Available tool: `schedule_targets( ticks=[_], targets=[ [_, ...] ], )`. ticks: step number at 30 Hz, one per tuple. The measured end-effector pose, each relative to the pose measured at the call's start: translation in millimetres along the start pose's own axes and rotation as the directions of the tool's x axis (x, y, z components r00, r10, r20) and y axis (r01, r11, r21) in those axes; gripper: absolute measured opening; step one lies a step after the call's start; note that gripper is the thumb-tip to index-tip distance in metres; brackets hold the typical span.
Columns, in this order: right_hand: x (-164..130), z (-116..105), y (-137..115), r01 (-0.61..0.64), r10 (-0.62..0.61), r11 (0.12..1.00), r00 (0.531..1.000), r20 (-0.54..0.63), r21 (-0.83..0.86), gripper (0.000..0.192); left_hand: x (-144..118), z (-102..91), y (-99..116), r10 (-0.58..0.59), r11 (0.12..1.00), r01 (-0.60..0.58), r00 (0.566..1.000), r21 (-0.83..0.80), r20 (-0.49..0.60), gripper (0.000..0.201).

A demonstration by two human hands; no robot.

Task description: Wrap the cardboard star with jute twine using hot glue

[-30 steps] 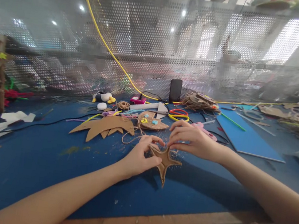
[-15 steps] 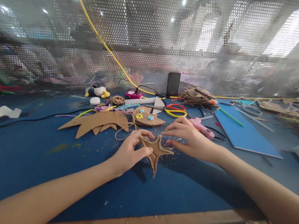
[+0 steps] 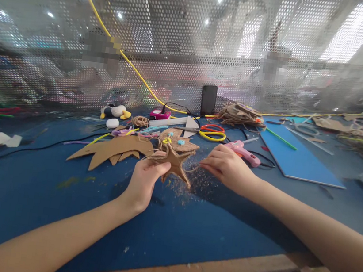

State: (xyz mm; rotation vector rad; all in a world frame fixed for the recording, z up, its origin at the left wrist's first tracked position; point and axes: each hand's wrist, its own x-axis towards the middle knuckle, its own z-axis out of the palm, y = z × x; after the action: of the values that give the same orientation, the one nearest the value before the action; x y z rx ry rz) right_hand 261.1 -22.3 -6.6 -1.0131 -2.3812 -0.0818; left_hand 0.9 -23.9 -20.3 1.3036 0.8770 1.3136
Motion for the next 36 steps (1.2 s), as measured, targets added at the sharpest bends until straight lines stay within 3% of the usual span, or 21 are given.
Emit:
schedule_targets(
  ticks=[5, 8, 10, 12, 14, 17, 20, 26, 28, 31, 36],
  targets=[
    [0.5, -4.6, 4.8, -0.039, 0.04, 0.999, 0.998, -0.049, 0.019, 0.029, -2.6, -2.0, -1.3, -0.034, 0.998, 0.03, 0.997, 0.062, 0.064, 0.017],
    [2.6, -6.1, 3.0, -0.139, 0.149, 0.984, 0.985, -0.085, 0.113, 0.028, -4.2, -1.0, 0.1, -0.049, 0.999, 0.049, 0.996, 0.011, 0.081, 0.017],
    [4.4, -7.8, 0.3, -0.283, 0.303, 0.942, 0.948, -0.097, 0.179, 0.032, -4.8, 0.3, 1.8, -0.025, 0.999, 0.028, 0.996, -0.042, 0.083, 0.016],
    [6.5, -9.8, -2.5, -0.423, 0.467, 0.858, 0.879, -0.096, 0.292, 0.043, -4.8, 0.7, 2.6, 0.015, 0.999, -0.011, 0.996, -0.05, 0.093, 0.015],
    [8.7, -11.3, -4.4, -0.474, 0.582, 0.744, 0.806, -0.109, 0.471, 0.049, -4.7, -0.1, 2.1, 0.031, 0.999, -0.032, 0.993, 0.005, 0.117, 0.016],
    [11.3, -12.1, -5.1, -0.379, 0.671, 0.575, 0.725, -0.153, 0.725, 0.044, -5.1, -1.8, 2.0, -0.007, 0.988, -0.02, 0.985, 0.152, 0.174, 0.017],
    [12.6, -14.2, -2.3, -0.262, 0.715, 0.454, 0.677, -0.174, 0.851, 0.043, -6.6, -0.8, 6.8, -0.043, 0.959, -0.031, 0.966, 0.282, 0.254, 0.021],
    [13.5, -22.8, 8.9, -0.106, 0.799, 0.335, 0.558, -0.223, 0.936, 0.04, -6.6, 3.3, 16.8, -0.036, 0.849, -0.198, 0.904, 0.491, 0.427, 0.017],
    [14.4, -22.8, 7.9, -0.098, 0.807, 0.305, 0.554, -0.203, 0.947, 0.039, -5.3, 3.2, 15.9, -0.017, 0.814, -0.261, 0.883, 0.52, 0.469, 0.016],
    [16.0, -19.5, -0.1, -0.116, 0.773, 0.333, 0.601, -0.201, 0.936, 0.035, -3.8, 3.6, 12.4, 0.0, 0.788, -0.304, 0.869, 0.535, 0.495, 0.021],
    [16.4, -14.3, -11.6, -0.099, 0.702, 0.412, 0.669, -0.246, 0.906, 0.032, -5.7, 6.6, 5.9, -0.006, 0.705, -0.308, 0.898, 0.639, 0.439, 0.028]
  ],
)
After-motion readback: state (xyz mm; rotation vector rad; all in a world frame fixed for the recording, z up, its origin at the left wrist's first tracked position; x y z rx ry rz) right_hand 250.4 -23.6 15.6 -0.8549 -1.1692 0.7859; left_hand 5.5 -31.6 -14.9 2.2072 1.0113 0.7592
